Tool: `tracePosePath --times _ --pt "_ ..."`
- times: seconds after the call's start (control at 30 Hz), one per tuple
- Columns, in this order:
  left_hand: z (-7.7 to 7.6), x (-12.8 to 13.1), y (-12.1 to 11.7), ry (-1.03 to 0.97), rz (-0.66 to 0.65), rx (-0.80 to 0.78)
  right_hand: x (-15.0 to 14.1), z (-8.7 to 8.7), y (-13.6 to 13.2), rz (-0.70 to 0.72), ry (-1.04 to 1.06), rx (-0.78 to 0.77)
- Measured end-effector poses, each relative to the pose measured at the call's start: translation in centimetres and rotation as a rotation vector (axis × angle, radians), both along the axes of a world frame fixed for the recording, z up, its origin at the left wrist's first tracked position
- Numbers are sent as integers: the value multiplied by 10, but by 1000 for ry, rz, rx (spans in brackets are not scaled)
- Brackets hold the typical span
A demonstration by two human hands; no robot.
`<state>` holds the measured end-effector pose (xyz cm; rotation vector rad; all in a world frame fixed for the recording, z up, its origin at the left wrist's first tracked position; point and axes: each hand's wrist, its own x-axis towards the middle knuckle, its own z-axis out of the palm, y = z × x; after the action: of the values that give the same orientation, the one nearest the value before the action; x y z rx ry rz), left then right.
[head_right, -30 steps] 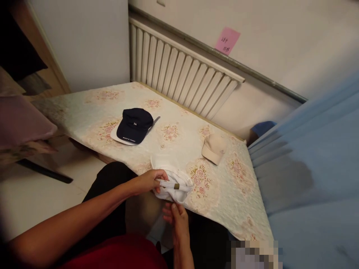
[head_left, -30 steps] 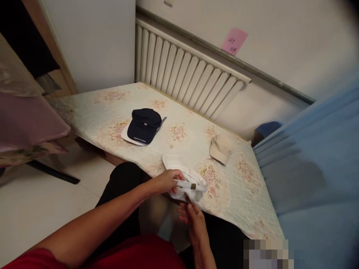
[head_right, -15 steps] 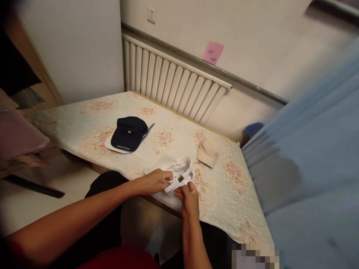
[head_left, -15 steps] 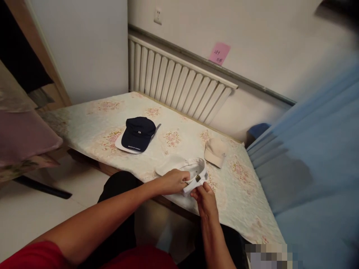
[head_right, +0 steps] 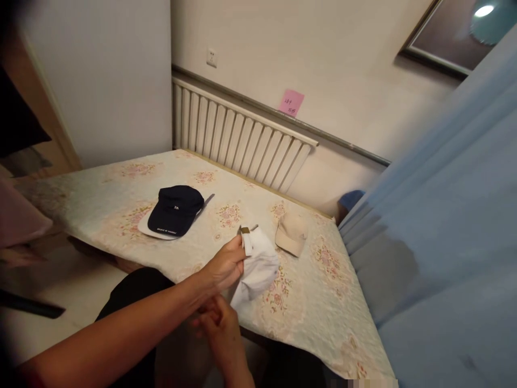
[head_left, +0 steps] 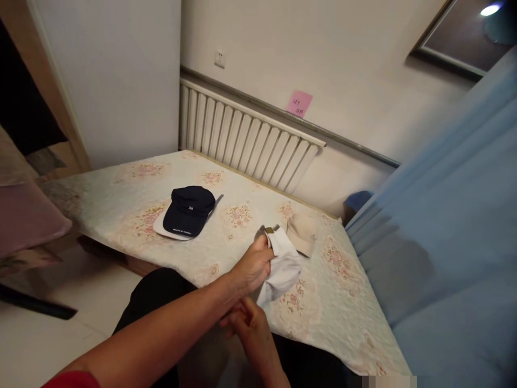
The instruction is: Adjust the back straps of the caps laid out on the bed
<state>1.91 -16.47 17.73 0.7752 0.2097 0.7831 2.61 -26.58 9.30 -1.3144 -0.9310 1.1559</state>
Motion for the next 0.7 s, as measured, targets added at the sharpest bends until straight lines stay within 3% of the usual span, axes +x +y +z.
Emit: tracePosePath --times 0.13,0.27,0.37,0.53,0.7 --pt "0 -3 -6 -112 16 -89 29 -7 15 -400 -86 10" --pt "-21 -2 -3 -97 -2 -172 61 -15 15 -677 -145 94" --pt "-49 1 0 -47 5 -277 66 -25 14 -651 0 223" --pt "-100 -1 -4 87 0 -415 49 -44 23 -365 384 250" --pt "-120 -15 -12 71 -49 -385 40 -57 36 -423 602 297"
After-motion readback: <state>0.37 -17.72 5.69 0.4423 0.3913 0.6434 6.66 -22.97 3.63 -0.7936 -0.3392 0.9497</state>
